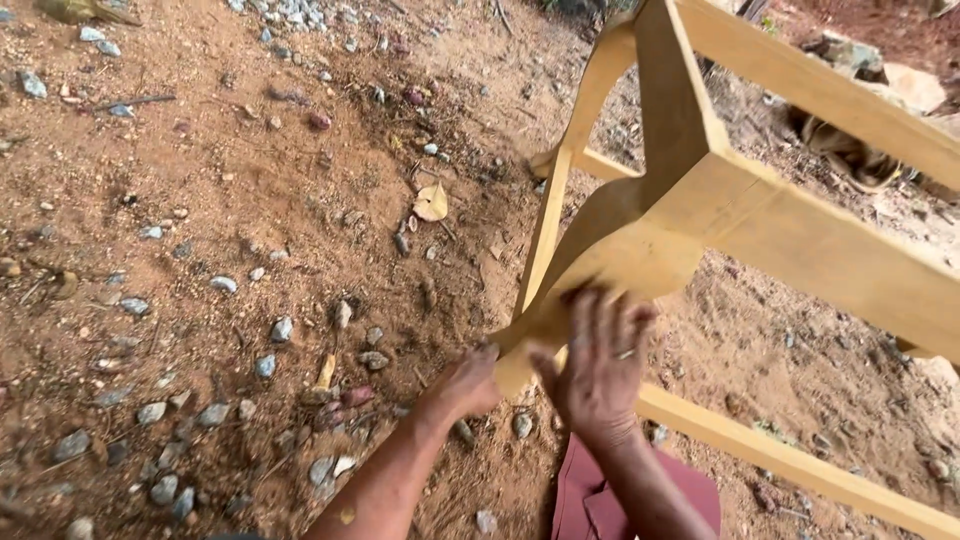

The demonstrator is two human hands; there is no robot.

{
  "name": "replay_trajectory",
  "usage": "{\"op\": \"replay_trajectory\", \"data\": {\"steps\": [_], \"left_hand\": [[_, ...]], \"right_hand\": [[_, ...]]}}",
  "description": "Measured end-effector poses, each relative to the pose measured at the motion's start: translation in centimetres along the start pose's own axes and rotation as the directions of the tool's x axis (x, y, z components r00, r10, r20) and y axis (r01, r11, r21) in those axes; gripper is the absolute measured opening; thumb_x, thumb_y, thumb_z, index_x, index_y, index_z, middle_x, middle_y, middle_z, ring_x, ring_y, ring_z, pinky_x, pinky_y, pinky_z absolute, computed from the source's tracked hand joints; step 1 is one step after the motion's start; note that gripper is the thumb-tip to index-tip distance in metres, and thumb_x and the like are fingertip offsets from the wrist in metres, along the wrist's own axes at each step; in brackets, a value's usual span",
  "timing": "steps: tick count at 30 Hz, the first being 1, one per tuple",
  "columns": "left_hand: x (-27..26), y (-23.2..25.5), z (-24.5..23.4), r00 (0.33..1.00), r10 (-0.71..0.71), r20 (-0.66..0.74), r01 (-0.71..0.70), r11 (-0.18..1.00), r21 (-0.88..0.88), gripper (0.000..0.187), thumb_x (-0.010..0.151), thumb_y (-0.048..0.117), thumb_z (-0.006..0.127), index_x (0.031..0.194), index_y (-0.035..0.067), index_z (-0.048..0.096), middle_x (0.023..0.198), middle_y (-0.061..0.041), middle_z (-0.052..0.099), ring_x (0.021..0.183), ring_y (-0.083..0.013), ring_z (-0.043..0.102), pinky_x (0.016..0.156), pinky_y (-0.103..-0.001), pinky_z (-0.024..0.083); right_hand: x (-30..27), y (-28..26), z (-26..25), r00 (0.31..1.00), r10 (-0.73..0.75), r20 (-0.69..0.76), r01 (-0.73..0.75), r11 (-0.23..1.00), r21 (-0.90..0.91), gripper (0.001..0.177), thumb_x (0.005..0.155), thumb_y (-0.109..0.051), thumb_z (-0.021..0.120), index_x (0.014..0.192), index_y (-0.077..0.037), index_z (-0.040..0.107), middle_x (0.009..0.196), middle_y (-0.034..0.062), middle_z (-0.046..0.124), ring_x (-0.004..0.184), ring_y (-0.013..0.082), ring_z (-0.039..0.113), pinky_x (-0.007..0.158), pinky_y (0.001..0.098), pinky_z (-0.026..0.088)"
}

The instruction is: Sanding the wooden frame of a table or bench by hand with sandpaper.

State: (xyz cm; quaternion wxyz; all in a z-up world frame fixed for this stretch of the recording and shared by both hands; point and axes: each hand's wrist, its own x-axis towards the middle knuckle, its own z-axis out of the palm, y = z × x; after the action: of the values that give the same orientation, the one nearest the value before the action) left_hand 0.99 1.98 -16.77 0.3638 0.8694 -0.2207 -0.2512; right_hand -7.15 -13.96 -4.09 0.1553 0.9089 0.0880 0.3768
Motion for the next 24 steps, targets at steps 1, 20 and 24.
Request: {"op": "replay_trajectory", "data": {"steps": [1, 20, 24], "left_hand": [[-0.1, 0.3, -0.3, 1.000, 0.004, -0.003, -0.004, 1.000, 0.000, 0.068, 0.090, -0.004, 0.065, 0.151, -0.004, 0.034, 0.119, -0.022, 0.066, 0.086, -0.0239, 0.069, 0.065, -0.032, 0.062], [1.3, -2.3, 0.1, 0.999, 0.007, 0.032, -0.002, 0.990, -0.143, 0.062, 0.106, 0.039, 0.034, 0.156, 0.003, 0.035, 0.164, -0.019, 0.030, 0.151, -0.0346, 0.031, 0.124, -0.049, 0.028], [1.6, -2.1, -0.2, 1.000, -0.006, 0.015, 0.007, 0.996, -0.089, 0.068, 0.104, 0.045, 0.033, 0.160, 0.006, 0.031, 0.170, -0.018, 0.022, 0.154, -0.0352, 0.026, 0.127, -0.050, 0.027]], "right_hand": [[1.3, 0.0, -1.1, 1.000, -0.001, -0.003, 0.001, 1.000, -0.003, 0.100, 0.102, -0.078, 0.020, 0.161, 0.003, 0.019, 0.166, 0.0269, 0.021, 0.157, 0.0415, 0.016, 0.129, 0.0605, 0.007], [-3.6, 0.0, 4.7, 0.995, 0.057, -0.079, -0.064, 0.995, -0.078, 0.087, 0.109, -0.070, 0.011, 0.165, -0.004, 0.011, 0.170, 0.0201, 0.011, 0.162, 0.0356, 0.003, 0.130, 0.0649, -0.001], [-3.2, -0.6, 3.3, 0.980, 0.130, 0.149, -0.123, 0.991, -0.054, 0.093, 0.102, -0.072, 0.008, 0.162, -0.001, 0.012, 0.169, 0.0211, 0.013, 0.160, 0.0389, 0.003, 0.126, 0.0678, -0.001]]}}
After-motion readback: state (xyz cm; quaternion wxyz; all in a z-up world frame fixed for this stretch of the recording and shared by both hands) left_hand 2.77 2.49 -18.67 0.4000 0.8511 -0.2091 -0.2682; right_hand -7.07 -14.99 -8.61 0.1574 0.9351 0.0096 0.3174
